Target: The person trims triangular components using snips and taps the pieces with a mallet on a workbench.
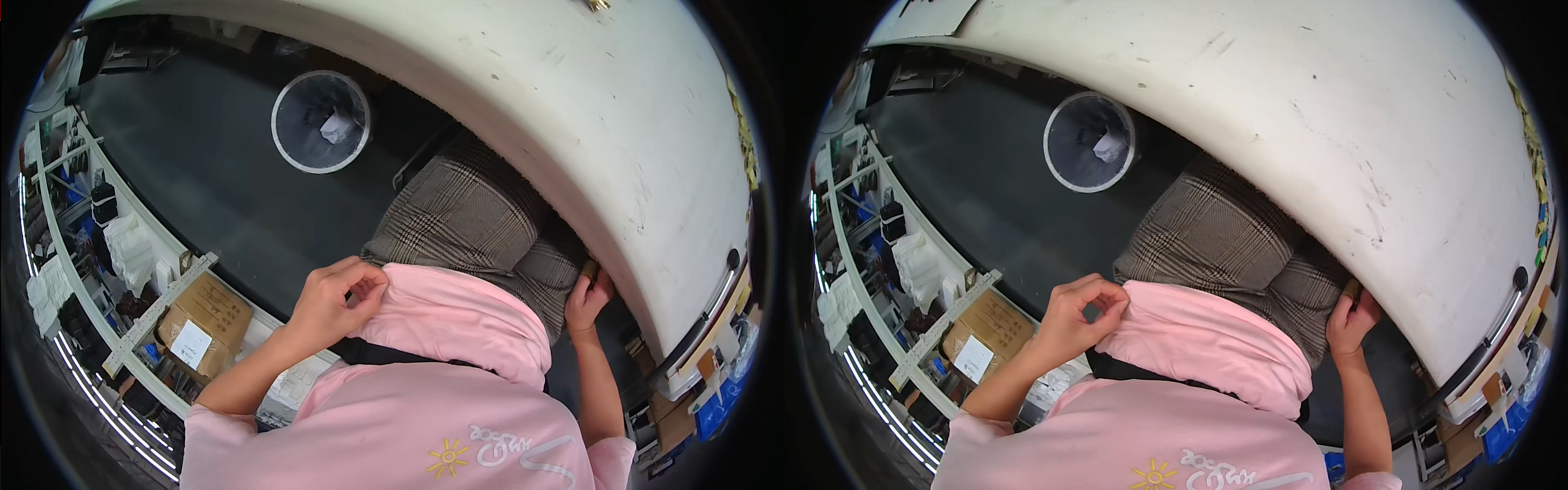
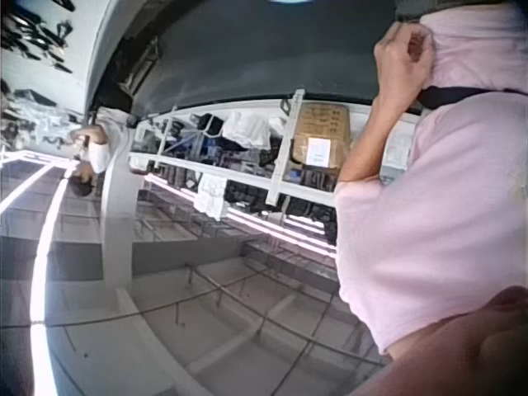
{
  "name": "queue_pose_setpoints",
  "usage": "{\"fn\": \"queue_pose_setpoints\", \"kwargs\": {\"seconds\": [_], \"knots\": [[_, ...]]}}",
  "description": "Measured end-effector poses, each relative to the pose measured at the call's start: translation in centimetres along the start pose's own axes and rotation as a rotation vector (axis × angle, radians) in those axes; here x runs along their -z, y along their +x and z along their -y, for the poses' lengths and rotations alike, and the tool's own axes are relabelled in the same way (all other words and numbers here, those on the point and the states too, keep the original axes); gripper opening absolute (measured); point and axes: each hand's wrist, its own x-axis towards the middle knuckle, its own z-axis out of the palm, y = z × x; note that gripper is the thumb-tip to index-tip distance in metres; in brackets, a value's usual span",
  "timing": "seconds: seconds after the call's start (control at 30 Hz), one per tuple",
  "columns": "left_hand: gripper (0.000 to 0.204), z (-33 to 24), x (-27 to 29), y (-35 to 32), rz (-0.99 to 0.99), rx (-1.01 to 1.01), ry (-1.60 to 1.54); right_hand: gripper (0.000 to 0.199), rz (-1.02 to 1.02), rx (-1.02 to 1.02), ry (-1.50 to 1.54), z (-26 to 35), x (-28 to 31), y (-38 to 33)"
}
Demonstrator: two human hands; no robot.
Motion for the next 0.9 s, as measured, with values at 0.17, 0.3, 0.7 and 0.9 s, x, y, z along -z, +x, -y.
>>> {"fn": "queue_pose_setpoints", "kwargs": {"seconds": [0.17, 0.3, 0.7, 0.9], "knots": [[0.008, -0.9, 0.1, -1.8, -0.012, -0.019, -0.089, 0.028, 0.029, -0.06, 0.034, 0.9, 1.1, -1.3], [0.006, -0.9, -0.8, -0.7, -0.079, -0.08, -0.02, 0.027, -0.013, -0.067, 0.04, 1.2, 0.6, -0.2], [0.031, -8.0, 0.4, 4.1, 0.177, -0.39, 0.019, 0.028, -0.11, 0.028, 0.027, 2.0, 0.4, 0.7], [0.049, -8.7, -7.2, 11.1, 0.605, -0.844, 0.957, 0.023, 0.032, -0.013, -0.017, 2.0, 1.5, 1.0]]}}
